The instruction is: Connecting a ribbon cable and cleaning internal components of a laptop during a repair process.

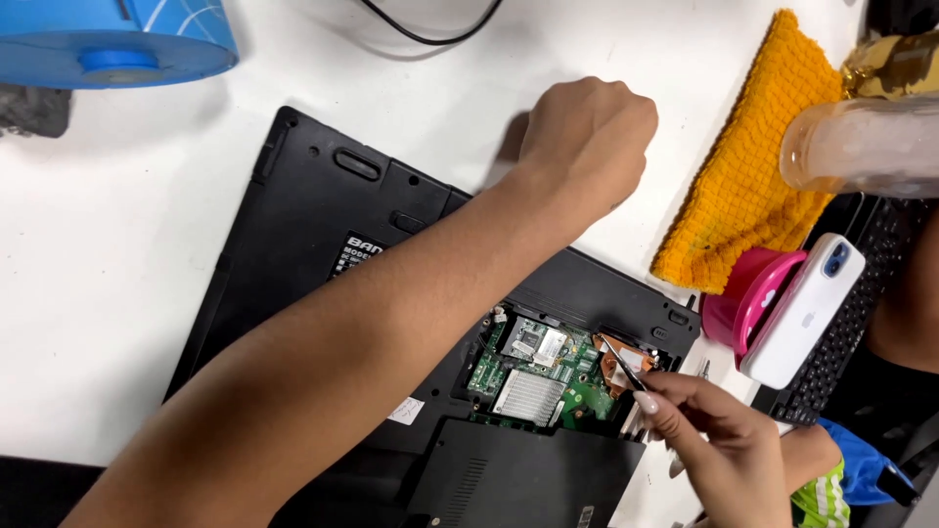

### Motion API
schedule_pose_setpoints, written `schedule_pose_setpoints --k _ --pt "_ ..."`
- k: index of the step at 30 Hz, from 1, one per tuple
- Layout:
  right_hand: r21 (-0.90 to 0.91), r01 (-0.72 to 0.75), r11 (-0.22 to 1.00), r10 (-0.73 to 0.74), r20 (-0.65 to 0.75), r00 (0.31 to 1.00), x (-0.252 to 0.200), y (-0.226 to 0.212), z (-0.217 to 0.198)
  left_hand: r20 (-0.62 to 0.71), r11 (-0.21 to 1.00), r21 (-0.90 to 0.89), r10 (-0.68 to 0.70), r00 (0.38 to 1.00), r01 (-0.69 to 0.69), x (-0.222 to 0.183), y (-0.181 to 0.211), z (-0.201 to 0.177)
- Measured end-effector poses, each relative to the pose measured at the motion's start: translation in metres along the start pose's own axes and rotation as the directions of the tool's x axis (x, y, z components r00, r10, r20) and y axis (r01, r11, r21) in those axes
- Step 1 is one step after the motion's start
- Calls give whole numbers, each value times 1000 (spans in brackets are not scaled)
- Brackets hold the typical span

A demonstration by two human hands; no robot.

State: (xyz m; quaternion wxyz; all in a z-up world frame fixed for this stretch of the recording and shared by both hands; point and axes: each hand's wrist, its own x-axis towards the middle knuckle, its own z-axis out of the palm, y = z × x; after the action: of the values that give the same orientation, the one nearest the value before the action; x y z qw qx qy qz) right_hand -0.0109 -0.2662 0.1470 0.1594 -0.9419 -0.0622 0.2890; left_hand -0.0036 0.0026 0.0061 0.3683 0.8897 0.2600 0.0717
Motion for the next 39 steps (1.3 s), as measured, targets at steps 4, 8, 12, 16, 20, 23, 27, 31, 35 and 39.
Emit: schedule_pose_setpoints --k 4,8,12,16,20,23,27,31,35,39 --pt "34 189 981 -192 146 970 27 20 -9 7 1000 3 9 1000 -9 0 0 0" --pt "-19 247 969 -237 223 946 32 11 -11 8 1000 -4 5 1000 -5 0 1 2" --pt "-7 290 957 -279 252 927 35 6 -9 -2 1000 6 13 1000 -13 3 0 9" --pt "16 224 975 -221 238 946 36 2 -6 -14 1000 11 14 1000 -14 4 -1 10" --pt "32 293 956 -291 256 922 41 8 -7 -9 1000 6 13 1000 -13 4 0 10" --pt "-41 303 952 -283 260 923 41 0 -4 -17 1000 7 18 1000 -18 4 0 10" --pt "-63 275 959 -252 246 936 41 -1 -2 -40 1000 7 18 999 -18 3 0 10" --pt "-9 332 943 -319 251 914 43 4 -2 -25 1000 11 20 999 -20 4 0 11" --pt "37 337 941 -336 252 908 43 5 -1 -46 1000 13 24 999 -23 5 -1 13" --pt "40 305 952 -305 239 922 44 7 -1 -18 1000 24 16 1000 -15 5 0 13"
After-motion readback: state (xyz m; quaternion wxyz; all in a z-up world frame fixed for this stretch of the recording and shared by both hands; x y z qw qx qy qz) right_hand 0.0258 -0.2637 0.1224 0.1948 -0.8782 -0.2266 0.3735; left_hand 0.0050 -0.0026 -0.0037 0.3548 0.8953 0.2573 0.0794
